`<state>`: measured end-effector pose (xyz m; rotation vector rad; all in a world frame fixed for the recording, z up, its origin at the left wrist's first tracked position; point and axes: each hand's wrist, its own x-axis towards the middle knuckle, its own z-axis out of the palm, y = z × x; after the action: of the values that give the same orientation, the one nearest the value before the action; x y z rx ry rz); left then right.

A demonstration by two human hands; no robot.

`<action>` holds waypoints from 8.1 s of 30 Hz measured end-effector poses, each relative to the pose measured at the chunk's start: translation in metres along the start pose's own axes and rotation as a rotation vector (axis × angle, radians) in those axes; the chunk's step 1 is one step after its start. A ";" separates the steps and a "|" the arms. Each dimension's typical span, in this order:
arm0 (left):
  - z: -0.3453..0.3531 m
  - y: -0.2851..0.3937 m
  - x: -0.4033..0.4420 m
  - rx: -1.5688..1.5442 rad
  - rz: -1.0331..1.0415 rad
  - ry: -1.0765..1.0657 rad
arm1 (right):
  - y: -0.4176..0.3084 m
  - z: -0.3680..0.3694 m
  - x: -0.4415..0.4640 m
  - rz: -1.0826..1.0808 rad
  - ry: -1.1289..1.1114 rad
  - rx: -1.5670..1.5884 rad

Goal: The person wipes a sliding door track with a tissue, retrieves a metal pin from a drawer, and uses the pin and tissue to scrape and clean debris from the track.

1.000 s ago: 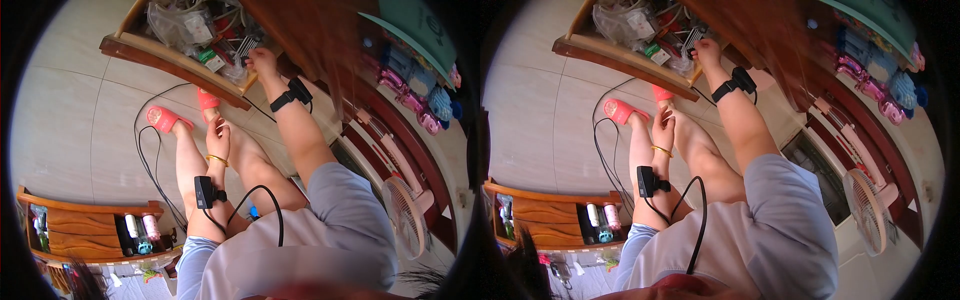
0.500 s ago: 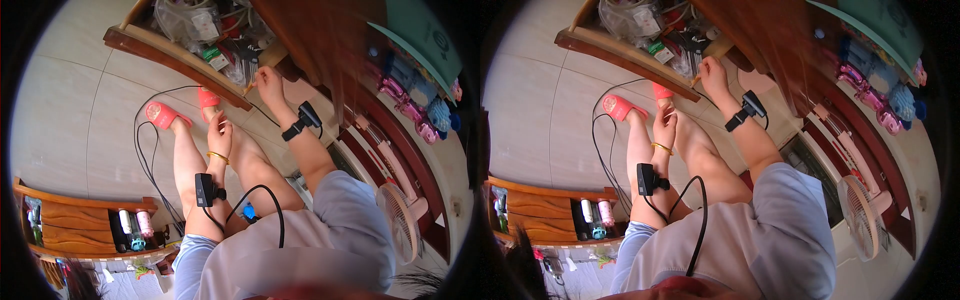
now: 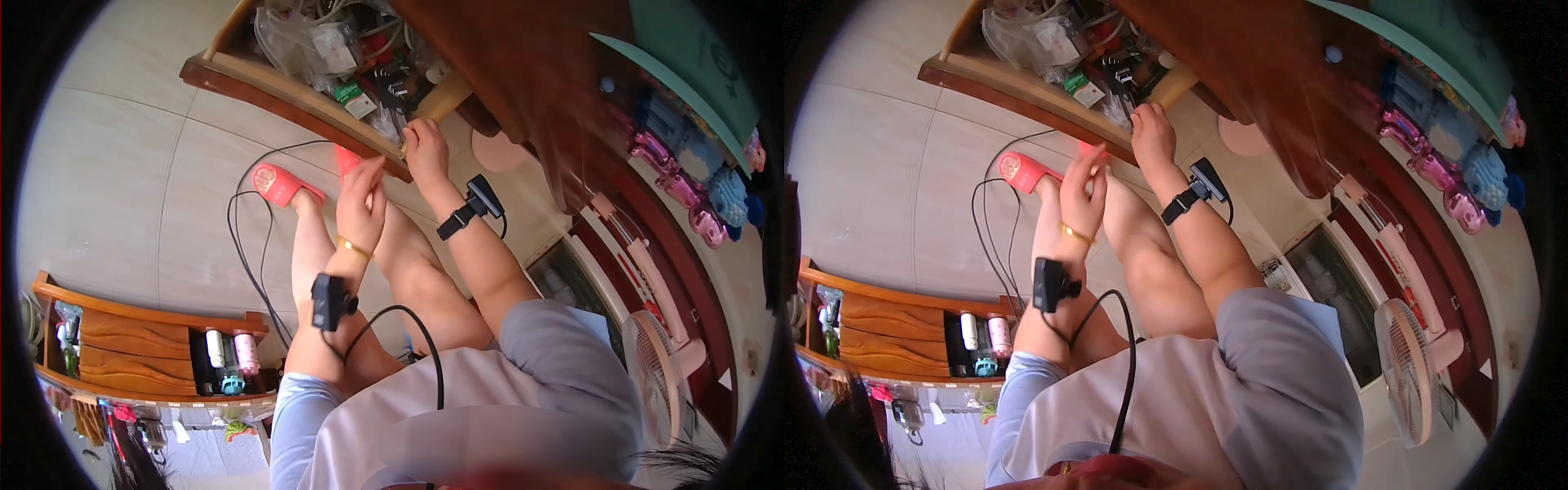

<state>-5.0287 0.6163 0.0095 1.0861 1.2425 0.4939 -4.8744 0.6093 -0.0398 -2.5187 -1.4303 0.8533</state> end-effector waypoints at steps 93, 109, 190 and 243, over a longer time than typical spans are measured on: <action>0.312 0.377 -0.550 0.014 0.098 -1.381 | 0.165 -0.472 -0.712 -0.133 0.943 1.032; 0.749 0.286 -0.709 0.403 0.333 -2.087 | 0.461 -0.440 -0.989 0.792 2.037 1.104; 2.568 0.640 -0.293 0.186 0.305 -0.656 | 2.327 -1.477 -0.252 0.277 0.595 1.397; 3.574 1.362 0.783 0.378 0.516 -0.928 | 2.872 -2.378 0.929 0.129 0.740 1.281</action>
<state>-1.1693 0.4808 0.5853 1.7035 0.2221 0.0794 -1.0917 0.1990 0.5017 -1.5770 -0.2571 0.4653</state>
